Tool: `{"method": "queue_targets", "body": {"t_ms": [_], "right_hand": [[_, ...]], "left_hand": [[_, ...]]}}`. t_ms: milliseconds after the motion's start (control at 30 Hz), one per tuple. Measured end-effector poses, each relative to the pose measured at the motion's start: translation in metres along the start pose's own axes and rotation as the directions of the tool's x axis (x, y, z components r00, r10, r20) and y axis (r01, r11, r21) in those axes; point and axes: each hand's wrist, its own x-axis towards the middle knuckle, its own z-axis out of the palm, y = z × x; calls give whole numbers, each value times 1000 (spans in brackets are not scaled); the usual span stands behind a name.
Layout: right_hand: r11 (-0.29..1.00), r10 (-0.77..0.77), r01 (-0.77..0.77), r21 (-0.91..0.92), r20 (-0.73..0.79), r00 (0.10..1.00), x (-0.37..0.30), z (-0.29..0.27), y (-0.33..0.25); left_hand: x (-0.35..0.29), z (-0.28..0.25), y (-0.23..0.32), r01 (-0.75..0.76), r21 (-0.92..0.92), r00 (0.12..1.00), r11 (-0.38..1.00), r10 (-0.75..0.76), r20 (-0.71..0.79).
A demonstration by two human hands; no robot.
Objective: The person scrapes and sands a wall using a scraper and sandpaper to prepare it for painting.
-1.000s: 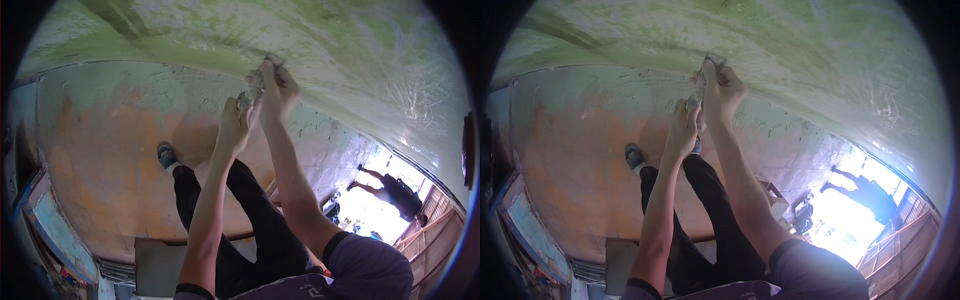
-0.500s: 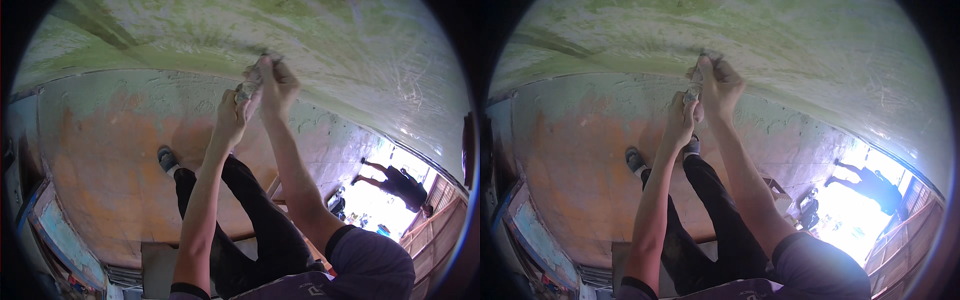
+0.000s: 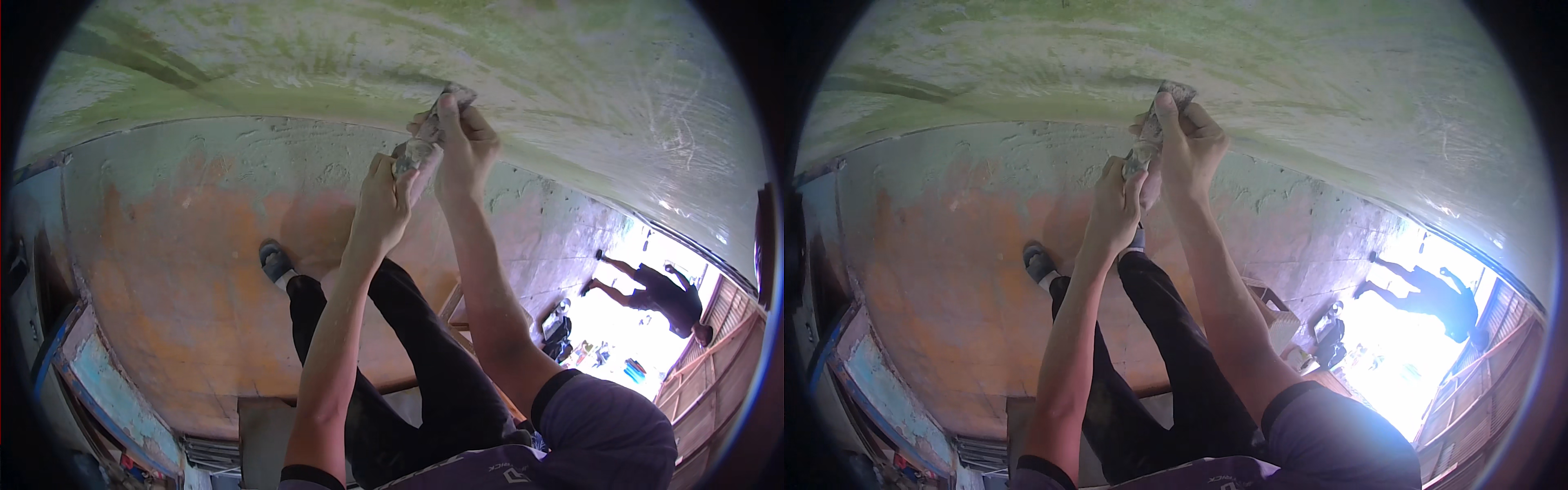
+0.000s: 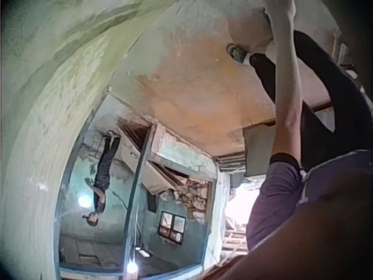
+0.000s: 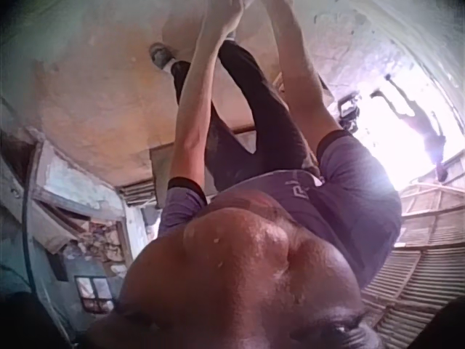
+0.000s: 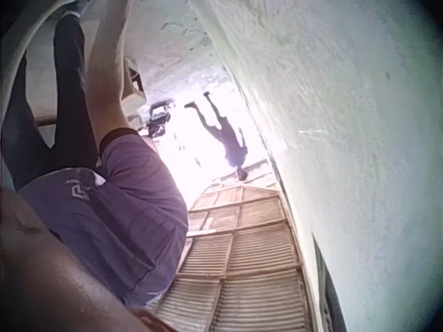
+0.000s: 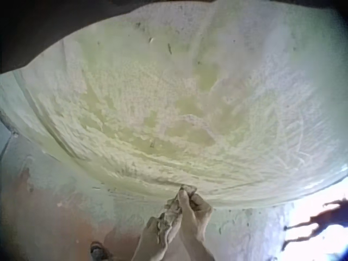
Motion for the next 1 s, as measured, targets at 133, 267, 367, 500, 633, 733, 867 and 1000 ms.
{"method": "queue_targets", "body": {"t_ms": [133, 267, 367, 500, 633, 733, 867, 1000], "right_hand": [[999, -20, 19, 33, 15, 1000, -10, 9, -12], [993, -104, 102, 67, 17, 994, -5, 10, -31], [993, -22, 27, -115, 43, 999, 1, 14, 4], [995, -34, 44, -87, 107, 994, -13, 23, -42], [995, -11, 19, -95, 89, 996, -4, 31, -4], [1000, 6, -6, -2, 110, 994, -4, 38, 4], [982, -78, 95, -163, 107, 991, 0, 48, 0], [992, 28, -15, -122, 102, 994, -1, 52, 9]], "left_hand": [[-2, -2, -14, 47, 24, 999, 999, -47, 2], [10, -5, 14, 23, 42, 999, 999, -21, -28], [12, -6, -17, 36, -16, 999, 999, -37, -25], [-3, -13, 1, -89, 23, 990, 996, 91, -110], [3, -15, -28, 48, 35, 993, 998, -44, -113], [3, -20, -24, 73, -35, 990, 997, -76, -119], [9, -26, -24, 164, -69, 980, 984, -171, -103], [5, -32, -36, 120, 55, 990, 991, -115, -85]]}}
